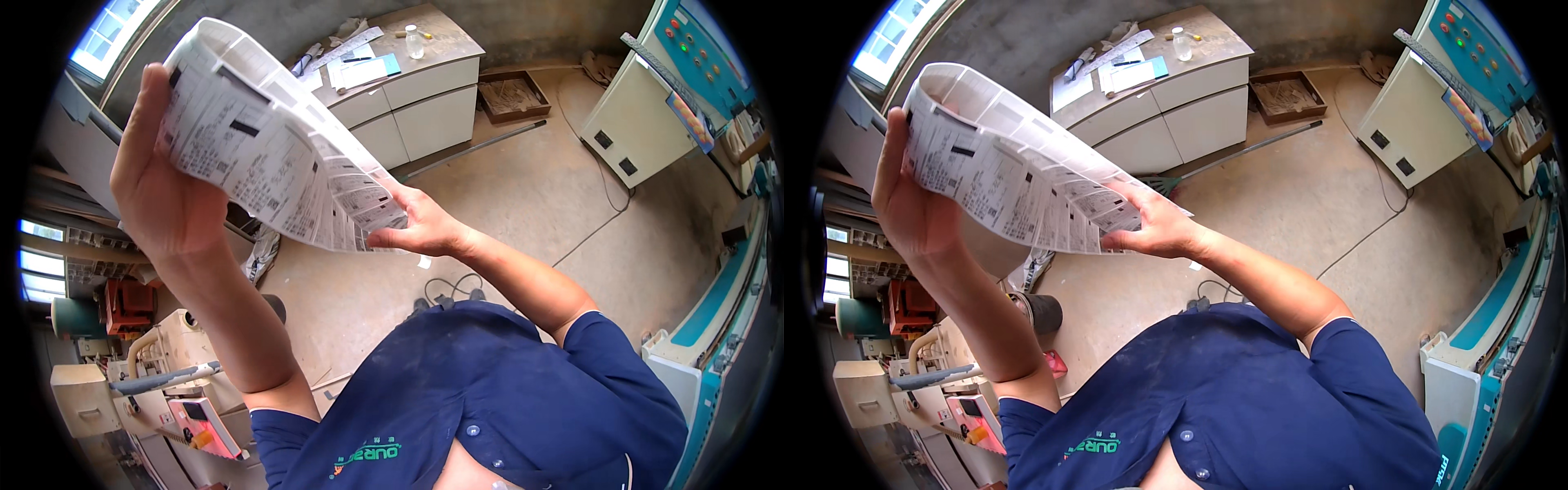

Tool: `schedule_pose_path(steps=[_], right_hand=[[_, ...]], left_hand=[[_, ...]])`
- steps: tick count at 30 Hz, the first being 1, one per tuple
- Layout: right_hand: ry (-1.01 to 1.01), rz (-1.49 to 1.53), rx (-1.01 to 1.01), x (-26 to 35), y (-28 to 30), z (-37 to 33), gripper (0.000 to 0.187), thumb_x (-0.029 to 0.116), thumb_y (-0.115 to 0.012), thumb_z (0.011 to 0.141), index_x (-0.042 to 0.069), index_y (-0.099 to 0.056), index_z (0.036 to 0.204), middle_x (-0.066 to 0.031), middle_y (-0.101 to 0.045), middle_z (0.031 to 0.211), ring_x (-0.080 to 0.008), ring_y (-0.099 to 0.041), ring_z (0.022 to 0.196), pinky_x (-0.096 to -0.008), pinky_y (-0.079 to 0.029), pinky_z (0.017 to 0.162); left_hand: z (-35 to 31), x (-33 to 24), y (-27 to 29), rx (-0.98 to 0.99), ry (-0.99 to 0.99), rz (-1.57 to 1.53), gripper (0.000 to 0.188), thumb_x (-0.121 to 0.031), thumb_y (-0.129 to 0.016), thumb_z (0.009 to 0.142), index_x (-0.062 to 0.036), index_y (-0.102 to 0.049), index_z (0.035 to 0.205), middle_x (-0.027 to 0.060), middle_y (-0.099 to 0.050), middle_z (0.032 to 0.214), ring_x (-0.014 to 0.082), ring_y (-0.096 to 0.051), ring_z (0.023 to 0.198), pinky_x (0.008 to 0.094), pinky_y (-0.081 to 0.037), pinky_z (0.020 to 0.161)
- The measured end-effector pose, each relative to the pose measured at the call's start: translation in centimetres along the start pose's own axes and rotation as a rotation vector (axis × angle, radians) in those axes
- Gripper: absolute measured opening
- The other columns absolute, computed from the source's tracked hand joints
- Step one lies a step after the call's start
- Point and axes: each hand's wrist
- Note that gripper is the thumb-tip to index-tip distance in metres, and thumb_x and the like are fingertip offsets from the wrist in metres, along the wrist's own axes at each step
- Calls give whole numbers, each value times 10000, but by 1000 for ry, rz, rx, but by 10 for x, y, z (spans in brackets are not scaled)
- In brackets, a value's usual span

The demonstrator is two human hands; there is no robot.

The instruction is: The person detaches a thermal label from a printer, checks the computer screen, and then discards waste paper into a bag.

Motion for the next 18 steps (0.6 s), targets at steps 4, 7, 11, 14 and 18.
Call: schedule_pose_path(steps=[4,7,11,14,18], right_hand=[[98,-98,-207,-8,-4,12,376,112,-664,797,-8,-589,1145,-127,-632,1091,-181,-574,1037,-294,-431,918],[-10,52,-223,-9,-12,18,203,75,-602,861,-16,-646,1037,-74,-668,965,-112,-594,898,-253,-474,816],[43,-27,-165,-5,-32,23,161,59,-627,846,-9,-663,987,-62,-678,907,-97,-597,849,-249,-482,773],[51,-112,-201,-1,-40,28,123,55,-650,816,5,-656,928,-87,-679,895,-118,-608,853,-266,-474,793],[73,-118,-199,-4,-46,37,73,52,-639,820,2,-614,868,-71,-670,906,-103,-593,865,-254,-457,809]], left_hand=[[-21,-18,1,104,-71,102,304,-160,-431,965,45,-577,1136,198,-632,1091,266,-641,993,418,-527,869],[-27,-30,12,212,23,24,351,-210,-415,979,48,-546,1178,220,-561,1202,316,-549,1126,490,-433,981],[-37,-30,6,205,6,0,414,-233,-426,977,94,-468,1226,231,-555,1181,315,-545,1119,504,-355,1044],[-44,-32,3,190,13,-27,436,-233,-422,977,114,-437,1242,253,-546,1184,330,-531,1148,516,-293,1081],[-55,-35,-1,96,1,-40,444,-233,-420,977,121,-424,1245,270,-552,1159,338,-515,1171,524,-235,1110]])
Point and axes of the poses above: each hand's wrist, its own z-axis towards the middle knuckle, its own y-axis out of the back of the hand, x = y × z
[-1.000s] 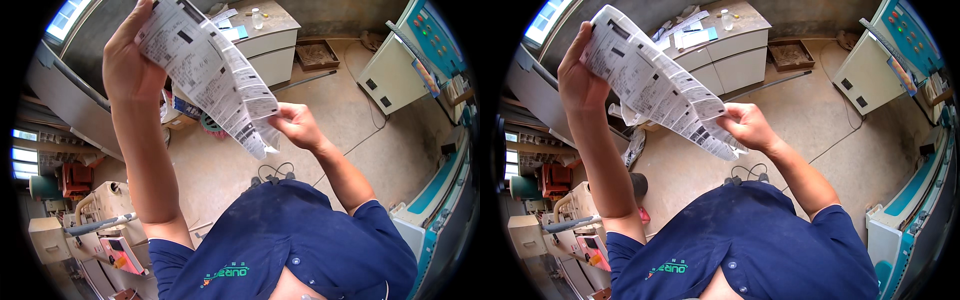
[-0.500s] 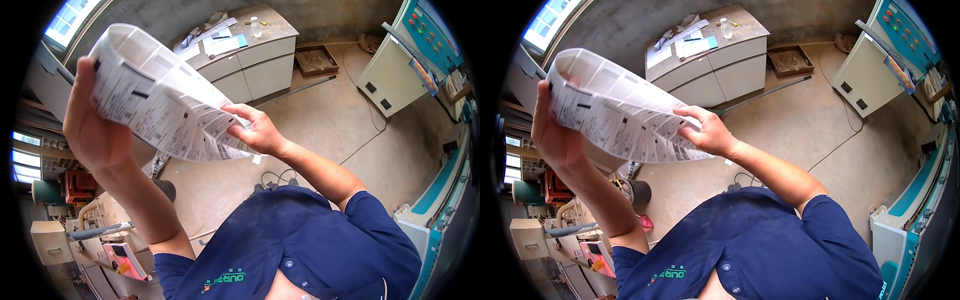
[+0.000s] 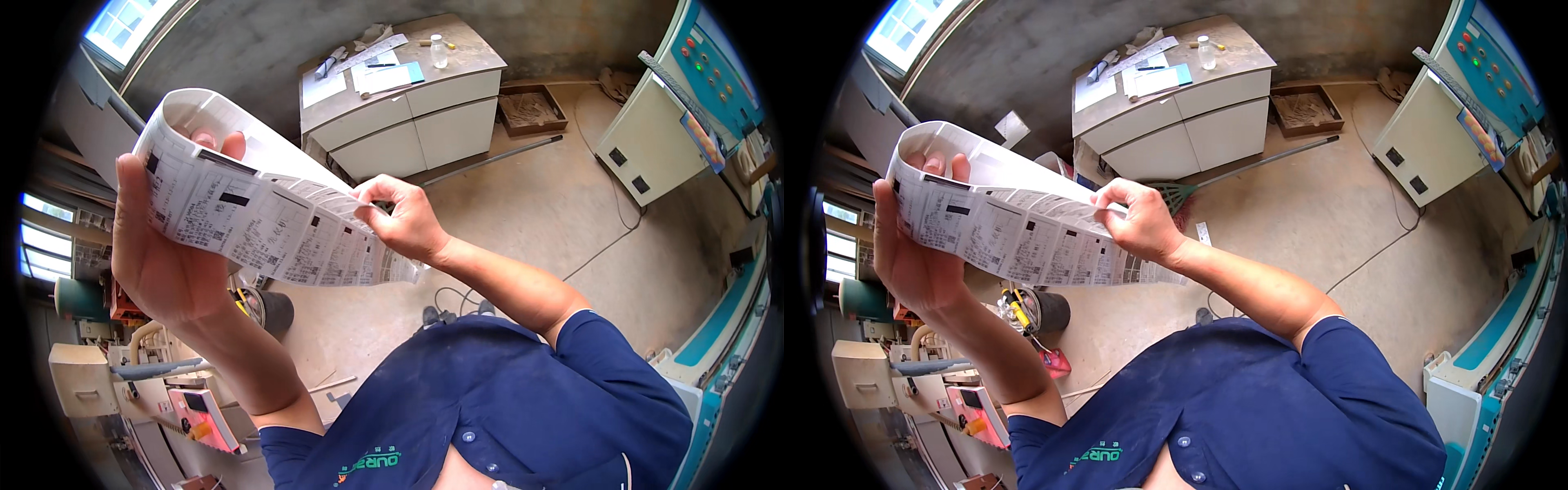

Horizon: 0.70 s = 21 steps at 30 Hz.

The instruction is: The person detaches a thermal label from a printer, checks the computer screen, and then discards waste paper into a bag.

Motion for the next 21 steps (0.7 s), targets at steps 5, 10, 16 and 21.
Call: schedule_pose_path(steps=[5,10,16,21], right_hand=[[-274,671,501,-11,-16,-13,224,133,-573,863,-21,-625,1016,-32,-642,975,-82,-547,870,-259,-442,796],[-374,973,637,-2,-22,-24,566,394,-577,881,-64,-532,1212,-126,-623,1110,-179,-573,1021,-307,-423,918],[-449,525,970,-13,-30,-33,325,155,-698,819,-14,-631,1089,-85,-682,991,-135,-627,908,-275,-486,833],[-438,336,900,-27,-17,-58,273,170,-674,832,-17,-650,1031,-59,-693,884,-114,-618,818,-276,-499,764]], left_hand=[[-9,-6,12,-183,-111,158,416,-252,-453,967,103,-484,1182,262,-590,1097,339,-585,1070,503,-380,1030],[-14,-22,59,-560,-223,350,358,-227,-536,933,77,-530,1121,221,-629,1009,320,-625,979,420,-482,930],[-12,-35,125,-772,-273,482,181,-164,-578,909,9,-625,931,101,-671,874,180,-665,776,317,-544,716],[-48,-64,243,-830,-82,572,229,-194,-552,928,28,-610,931,93,-663,816,180,-662,693,311,-553,636]])
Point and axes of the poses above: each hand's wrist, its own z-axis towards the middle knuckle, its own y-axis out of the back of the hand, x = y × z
